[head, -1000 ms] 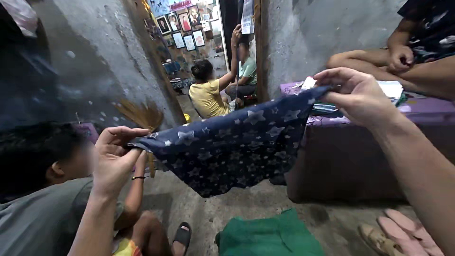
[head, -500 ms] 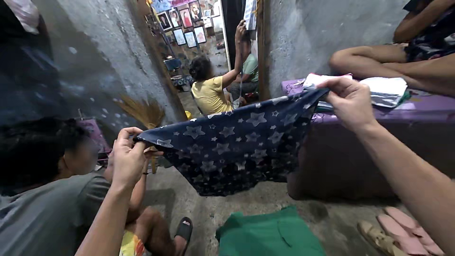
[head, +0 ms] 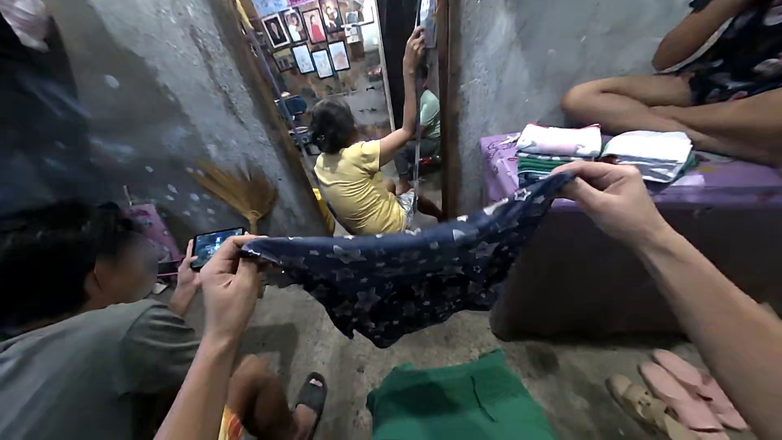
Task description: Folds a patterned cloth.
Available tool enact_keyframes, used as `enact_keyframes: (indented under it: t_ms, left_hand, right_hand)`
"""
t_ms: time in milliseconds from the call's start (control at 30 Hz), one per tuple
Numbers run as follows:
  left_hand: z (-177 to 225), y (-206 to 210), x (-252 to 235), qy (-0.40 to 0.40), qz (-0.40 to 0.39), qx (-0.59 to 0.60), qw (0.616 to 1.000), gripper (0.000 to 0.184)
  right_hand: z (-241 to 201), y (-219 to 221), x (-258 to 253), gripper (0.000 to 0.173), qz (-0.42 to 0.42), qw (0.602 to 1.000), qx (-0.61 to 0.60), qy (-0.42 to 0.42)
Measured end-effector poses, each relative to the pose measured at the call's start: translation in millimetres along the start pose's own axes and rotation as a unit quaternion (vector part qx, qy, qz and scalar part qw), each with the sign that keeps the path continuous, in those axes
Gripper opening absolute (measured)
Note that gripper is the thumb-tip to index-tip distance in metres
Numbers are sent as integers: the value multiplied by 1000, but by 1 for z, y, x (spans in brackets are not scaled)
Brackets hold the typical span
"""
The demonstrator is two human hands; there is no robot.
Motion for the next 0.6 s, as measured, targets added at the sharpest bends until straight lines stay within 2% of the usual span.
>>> enact_keyframes:
  t_ms: [67, 133, 200, 233, 300, 333, 367, 400, 467, 533, 600]
  left_hand:
    - [17, -10, 10, 104, 37, -30, 993, 20]
    - [37, -20, 21, 189, 99, 17, 977, 18]
    - [53, -25, 25, 215, 113, 146, 959, 22]
    - [56, -23, 23, 196, 104, 219, 950, 28]
    - [54, -10, 16, 131, 85, 270, 950, 36]
    - [51, 0, 12, 106, 87, 226, 965, 30]
    - [46, 9, 10, 78, 76, 133, 985, 23]
    - [35, 18, 10, 21, 46, 40, 998, 21]
    - [-2, 32, 15, -152, -58, -47, 985, 16]
    - [-42, 31, 36, -319, -151, -58, 934, 22]
    - [-75, 20, 61, -424, -184, -32, 886, 29]
  right_hand:
    - [-18, -8, 7, 17, -73, 996, -6, -53]
    - [-48, -16, 12, 18, -164, 980, -67, -92]
    - [-76, -16, 11, 17, -239, 947, -171, -131]
    - [-85, -12, 9, 18, -231, 941, -210, -128]
    - [-88, 6, 3, 22, -106, 969, -218, -57]
    - [-79, 17, 0, 23, -29, 981, -191, 6]
    - [-64, 30, 0, 26, 28, 987, -136, 81]
    - [-43, 42, 3, 26, 50, 984, -67, 159]
    - [10, 54, 30, 25, -19, 956, 29, 292]
    - [49, 51, 73, 26, -104, 910, 55, 398]
    - [61, 39, 108, 28, -155, 867, 63, 470]
Point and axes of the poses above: each hand's wrist, its own x-axis away from the middle knuckle, its own y-axis out of the palm, z = x × y, the point moved 4 cm from there along -x, towards the middle knuckle, and after that the axes turned 12 degrees about z, right-handed, at the moved point
